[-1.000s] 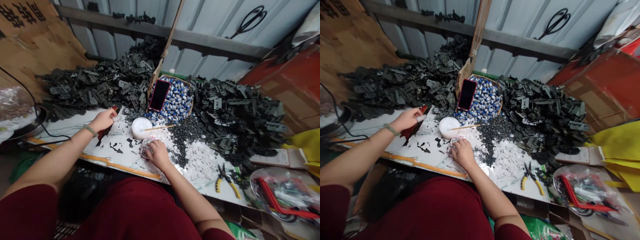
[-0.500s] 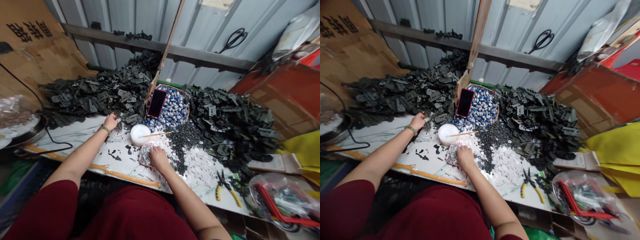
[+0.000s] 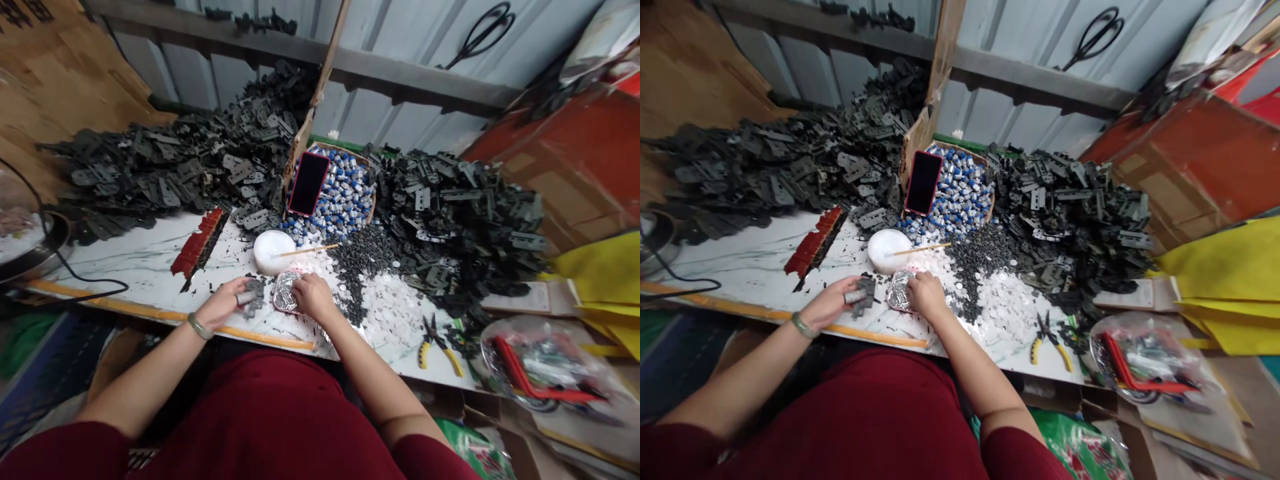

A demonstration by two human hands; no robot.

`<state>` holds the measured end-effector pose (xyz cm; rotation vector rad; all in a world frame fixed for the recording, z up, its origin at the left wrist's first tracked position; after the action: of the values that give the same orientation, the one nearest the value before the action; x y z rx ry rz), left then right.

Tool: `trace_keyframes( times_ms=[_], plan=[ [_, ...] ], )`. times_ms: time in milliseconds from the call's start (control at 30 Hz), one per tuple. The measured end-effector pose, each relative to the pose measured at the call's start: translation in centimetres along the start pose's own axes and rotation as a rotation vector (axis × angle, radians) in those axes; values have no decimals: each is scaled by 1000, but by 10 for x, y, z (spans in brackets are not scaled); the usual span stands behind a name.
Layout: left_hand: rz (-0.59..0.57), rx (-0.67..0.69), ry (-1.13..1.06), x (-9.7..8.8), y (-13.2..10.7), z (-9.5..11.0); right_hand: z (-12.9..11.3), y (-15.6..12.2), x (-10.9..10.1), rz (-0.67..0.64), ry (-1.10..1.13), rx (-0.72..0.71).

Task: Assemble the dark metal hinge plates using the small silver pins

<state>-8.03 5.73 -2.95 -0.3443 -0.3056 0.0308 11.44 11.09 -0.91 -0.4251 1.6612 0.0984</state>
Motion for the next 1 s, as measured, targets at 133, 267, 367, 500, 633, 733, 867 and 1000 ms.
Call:
trace_keyframes(
  times_ms=[133,267,367,500,633,733,867,1000],
  plan=[
    [-92,-51,-121,54,-6,-24,10,-8,2,47,198,62],
    [-73,-64,-112,77,-1,-33,23,-17,4,51,663,149],
    [-57,-66,-103,82,-3,-32,26,-21,3,53,1004,123],
    [-56,-63,-126,83,-9,-28,18,-25,3,33,1050,51],
    [-26,-50,-148,82,-12,-26,15,-27,4,11,1033,42],
    [-44,-58,-151,82,-12,-26,14,-28,1,43,991,4],
    [-42,-75,-167,83,-14,-26,10,-31,-2,126,878,-78],
    [-41,-81,-180,81,-16,-27,7,-32,1,135,885,-88]
  ],
)
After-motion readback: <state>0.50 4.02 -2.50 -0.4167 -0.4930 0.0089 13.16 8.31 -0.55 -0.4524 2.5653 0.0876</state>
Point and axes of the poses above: each hand's wrist, its own y-axis towards the middle knuckle, its own x-axis out of the palm, z = x × y, the point moved 4 cm from there along y, towards the middle knuckle, and after that the axes turned 10 degrees about x, right-handed, at the moved point
